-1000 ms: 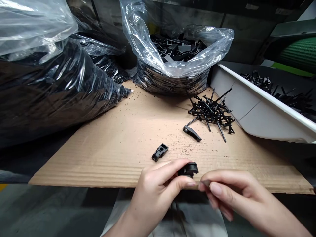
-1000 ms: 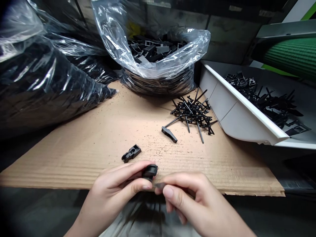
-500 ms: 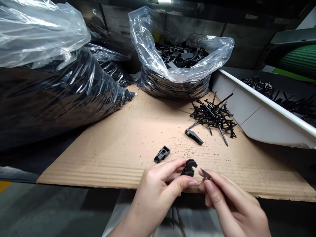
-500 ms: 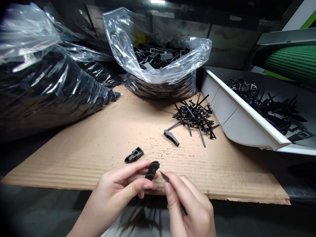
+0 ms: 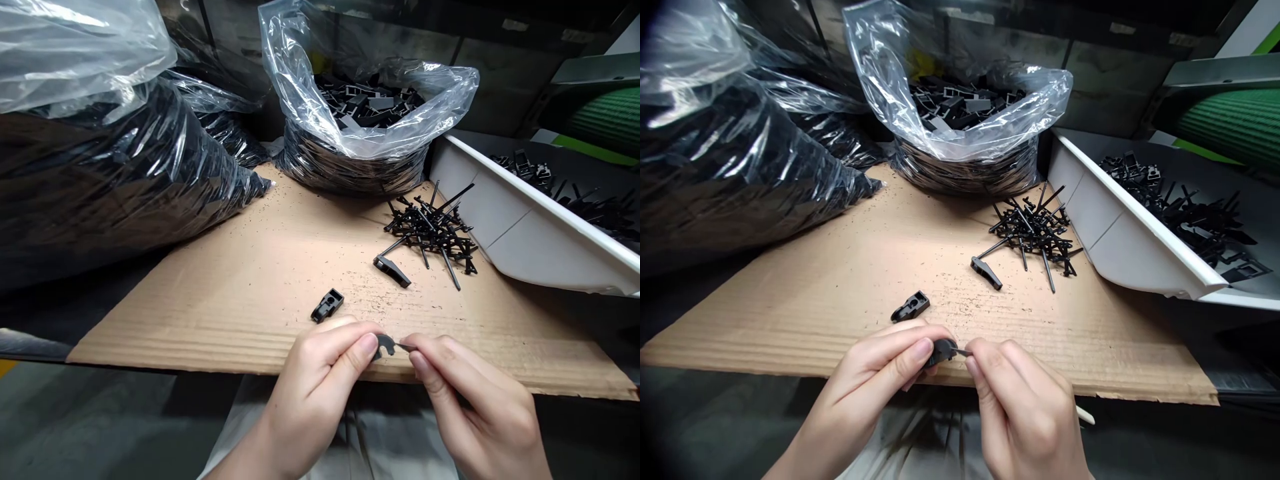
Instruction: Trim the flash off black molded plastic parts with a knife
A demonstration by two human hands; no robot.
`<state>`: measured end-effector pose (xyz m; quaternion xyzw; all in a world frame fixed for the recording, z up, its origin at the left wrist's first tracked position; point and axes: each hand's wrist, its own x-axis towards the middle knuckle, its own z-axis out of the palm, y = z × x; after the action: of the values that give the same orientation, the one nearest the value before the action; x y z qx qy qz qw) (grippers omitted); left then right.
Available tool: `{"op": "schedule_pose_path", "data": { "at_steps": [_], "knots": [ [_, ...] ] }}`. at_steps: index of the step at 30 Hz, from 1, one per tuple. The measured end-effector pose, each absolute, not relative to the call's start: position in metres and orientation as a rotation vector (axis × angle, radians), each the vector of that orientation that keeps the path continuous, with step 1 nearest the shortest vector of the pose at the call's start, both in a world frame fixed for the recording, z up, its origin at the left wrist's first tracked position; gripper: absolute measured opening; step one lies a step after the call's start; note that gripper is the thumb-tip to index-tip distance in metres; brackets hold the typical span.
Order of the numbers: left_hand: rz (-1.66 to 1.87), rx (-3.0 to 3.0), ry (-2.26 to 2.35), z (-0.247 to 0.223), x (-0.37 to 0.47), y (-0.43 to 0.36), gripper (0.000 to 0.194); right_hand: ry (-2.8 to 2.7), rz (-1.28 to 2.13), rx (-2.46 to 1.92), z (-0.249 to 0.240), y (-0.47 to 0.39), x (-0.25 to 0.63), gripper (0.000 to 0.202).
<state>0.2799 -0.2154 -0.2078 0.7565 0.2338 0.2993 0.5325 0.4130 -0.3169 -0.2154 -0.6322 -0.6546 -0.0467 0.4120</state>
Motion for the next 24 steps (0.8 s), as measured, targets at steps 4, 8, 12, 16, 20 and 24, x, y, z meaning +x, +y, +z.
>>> {"op": "schedule_pose_path", "data": {
  "at_steps": [4,8,12,16,20,24],
  "knots": [
    [0.747,1.899,0.577,-0.209,0.28,-0.215,0.023,-1.709,-0.095,-1.616,-0.214,-0.318,0.415,0.023],
    [0.764,1.96,0.583,-0.209,0.279,-0.215,0.022,-1.717,0.006,-1.672,-0.206,-0.316,0.421,0.018],
    [0.728,1.97,0.563,-0.208,0.279,-0.216,0.025,-1.856,0.328,-1.718,-0.189,-0.311,0.428,0.018],
    [0.77,1.995,0.593,-0.209,0.28,-0.216,0.025,-1.993,0.538,-1.617,-0.177,-0.312,0.432,0.018],
    [0.736,2.007,0.603,-0.21,0.281,-0.215,0.026,-1.813,0.531,-1.654,-0.182,-0.317,0.435,0.014],
    [0.677,1.967,0.618,-0.208,0.281,-0.214,0.028,-1.483,0.277,-1.73,-0.198,-0.317,0.425,0.013]
  ]
}}
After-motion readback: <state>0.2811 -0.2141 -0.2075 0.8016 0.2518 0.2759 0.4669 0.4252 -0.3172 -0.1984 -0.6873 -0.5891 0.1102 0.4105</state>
